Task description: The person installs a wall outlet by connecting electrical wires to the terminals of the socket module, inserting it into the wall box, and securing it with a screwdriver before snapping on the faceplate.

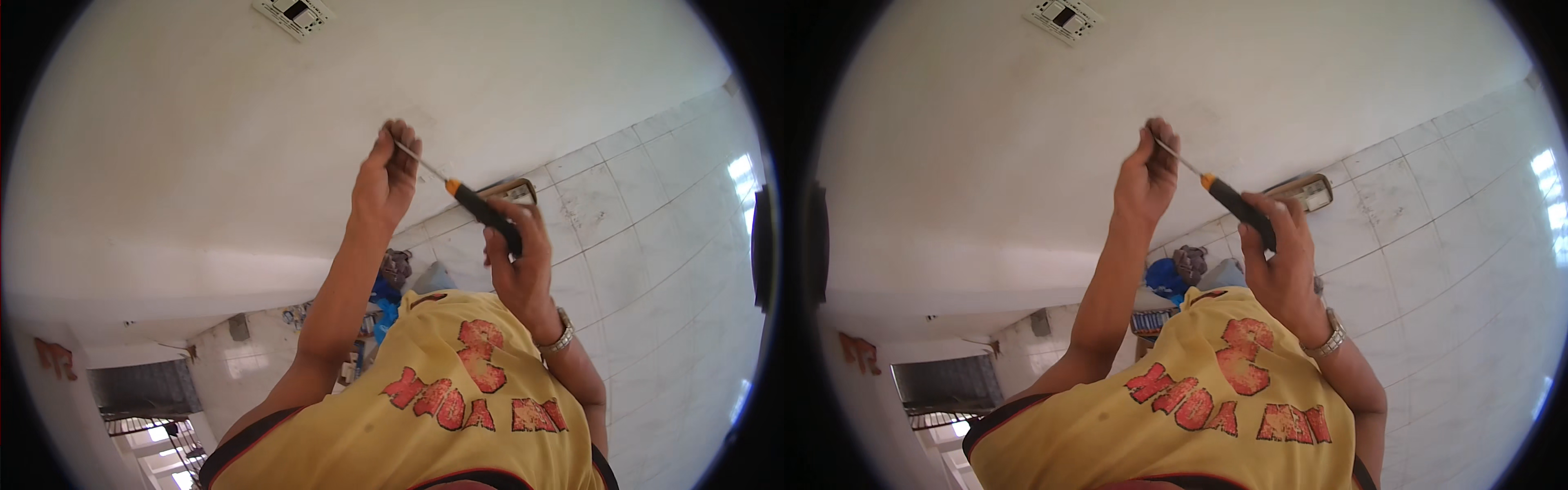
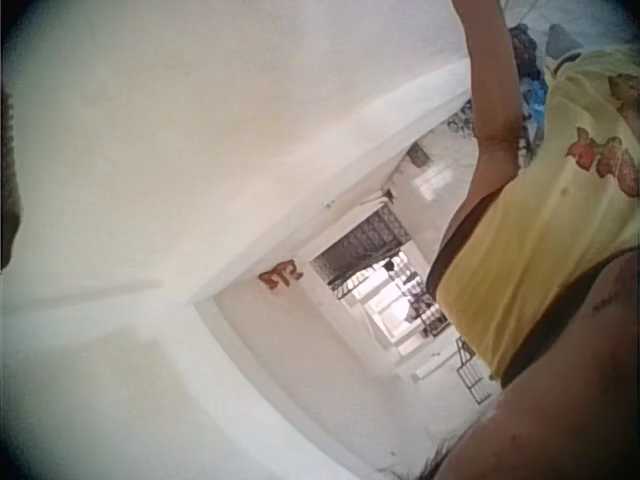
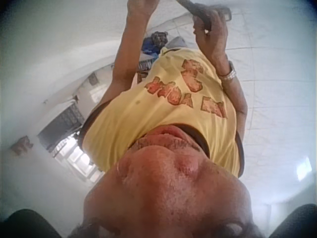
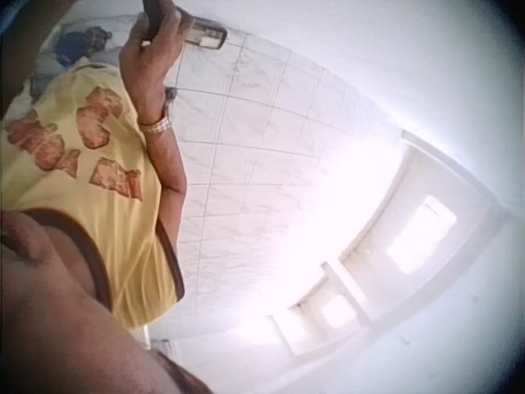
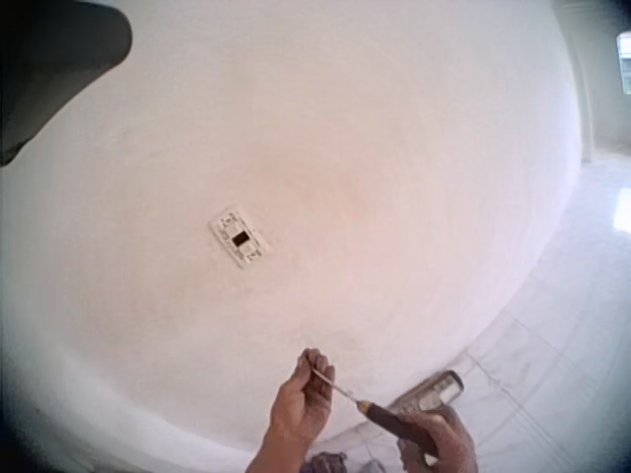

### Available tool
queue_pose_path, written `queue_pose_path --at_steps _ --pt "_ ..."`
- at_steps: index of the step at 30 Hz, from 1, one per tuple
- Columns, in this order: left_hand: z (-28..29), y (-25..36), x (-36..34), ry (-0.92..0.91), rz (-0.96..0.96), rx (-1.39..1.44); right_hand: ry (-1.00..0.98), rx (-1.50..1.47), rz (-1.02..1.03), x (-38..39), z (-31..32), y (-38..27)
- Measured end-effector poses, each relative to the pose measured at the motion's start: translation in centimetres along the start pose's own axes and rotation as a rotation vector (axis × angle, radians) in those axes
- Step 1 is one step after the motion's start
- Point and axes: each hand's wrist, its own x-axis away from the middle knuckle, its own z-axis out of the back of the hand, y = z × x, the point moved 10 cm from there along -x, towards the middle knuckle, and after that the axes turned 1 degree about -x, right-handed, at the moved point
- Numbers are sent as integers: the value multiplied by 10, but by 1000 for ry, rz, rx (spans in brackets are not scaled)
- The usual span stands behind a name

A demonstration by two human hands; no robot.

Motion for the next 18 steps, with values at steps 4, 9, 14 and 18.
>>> queue_pose_path --at_steps 4,9,14,18 --pt "-67 58 -43 -419 68 190 347 136 532 -31 -6 -100" --pt "-134 124 -75 -631 141 123 533 207 733 -60 -45 -147" --pt "-152 151 -74 -850 244 236 600 366 773 -54 -90 -182" --pt "-144 153 -99 -833 388 306 654 297 734 -61 -114 -156"
